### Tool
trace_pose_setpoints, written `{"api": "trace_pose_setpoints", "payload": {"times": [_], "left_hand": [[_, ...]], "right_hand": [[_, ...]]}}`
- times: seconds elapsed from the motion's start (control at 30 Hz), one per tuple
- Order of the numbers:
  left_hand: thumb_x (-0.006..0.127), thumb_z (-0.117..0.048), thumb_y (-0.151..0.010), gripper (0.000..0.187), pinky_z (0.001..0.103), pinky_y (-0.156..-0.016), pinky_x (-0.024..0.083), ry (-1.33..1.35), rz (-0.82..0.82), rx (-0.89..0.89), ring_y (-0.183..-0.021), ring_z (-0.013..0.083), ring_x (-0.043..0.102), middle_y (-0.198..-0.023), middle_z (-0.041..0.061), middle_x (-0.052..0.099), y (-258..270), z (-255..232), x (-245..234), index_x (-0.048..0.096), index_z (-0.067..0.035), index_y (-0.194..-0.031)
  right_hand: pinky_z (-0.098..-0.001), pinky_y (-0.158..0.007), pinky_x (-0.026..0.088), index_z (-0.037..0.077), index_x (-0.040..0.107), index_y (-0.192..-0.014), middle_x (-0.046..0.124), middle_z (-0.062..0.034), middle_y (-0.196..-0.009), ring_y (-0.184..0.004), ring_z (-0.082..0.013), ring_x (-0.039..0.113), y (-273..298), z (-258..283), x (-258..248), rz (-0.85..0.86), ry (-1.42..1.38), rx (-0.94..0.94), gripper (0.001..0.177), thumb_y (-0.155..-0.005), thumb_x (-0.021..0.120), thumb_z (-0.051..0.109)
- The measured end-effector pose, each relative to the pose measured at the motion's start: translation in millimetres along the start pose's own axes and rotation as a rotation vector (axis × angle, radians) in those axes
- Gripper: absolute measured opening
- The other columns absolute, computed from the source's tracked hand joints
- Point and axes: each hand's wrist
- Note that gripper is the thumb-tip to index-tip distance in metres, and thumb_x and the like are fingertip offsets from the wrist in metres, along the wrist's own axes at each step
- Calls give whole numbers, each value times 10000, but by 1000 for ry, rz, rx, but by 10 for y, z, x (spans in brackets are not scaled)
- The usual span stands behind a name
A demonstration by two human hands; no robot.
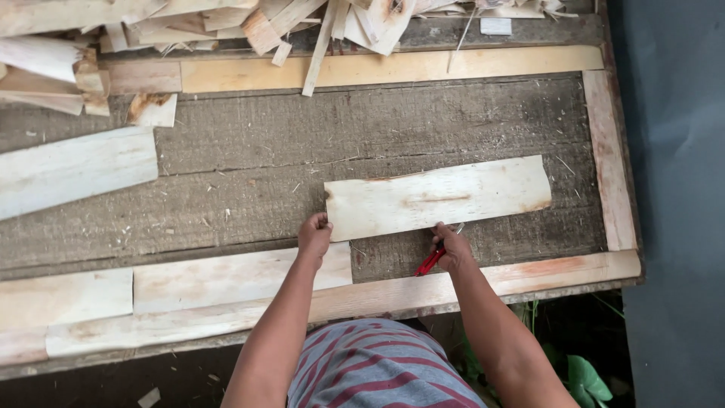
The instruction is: The person uses a utility knife to cut and trim light-colored wooden planks on a workbench. They repeatedly pick up planks, align them, score or cut along edges, and place trimmed pieces aside. The work area contains a pile of wood scraps and offcuts.
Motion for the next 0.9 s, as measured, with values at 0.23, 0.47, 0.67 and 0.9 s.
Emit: {"api": "trace_pose_setpoints", "payload": {"times": [0.23,0.47,0.67,0.9], "left_hand": [[626,-86,-993,179,266,-655,553,-1,156,32,-813,138,612,-948,29,677,36,-42,153,644,-100,-1170],[619,-94,-1006,191,270,-681,600,-42,271,0,-862,128,612,-975,33,647,91,66,475,594,-86,-1195],[630,-94,-1001,223,330,-740,629,-181,203,12,-936,203,666,-1062,117,708,285,119,764,632,-60,-1222],[682,-261,-969,279,347,-865,623,-472,9,-34,-1057,146,724,-1105,-87,768,491,276,1041,729,-291,-1242]], "right_hand": [[-291,-540,479,315,482,-959,652,53,-849,-576,-111,615,0,-99,-206,-152,-124,17,236,-968,695,214],[-290,-536,475,296,459,-962,595,34,-835,-582,-122,607,101,8,-525,-243,-126,-3,226,-988,659,194],[-307,-494,492,275,466,-962,623,3,-845,-562,-140,623,-273,-127,-947,-266,-71,2,213,-987,657,184],[-337,-466,516,119,631,-989,690,-105,-846,-535,-169,659,-357,-61,-1257,-258,133,-69,118,-928,717,173]]}}
Point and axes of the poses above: each hand's wrist, its own y-axis away from the middle knuckle, its own x-axis out of the palm, z = x × y
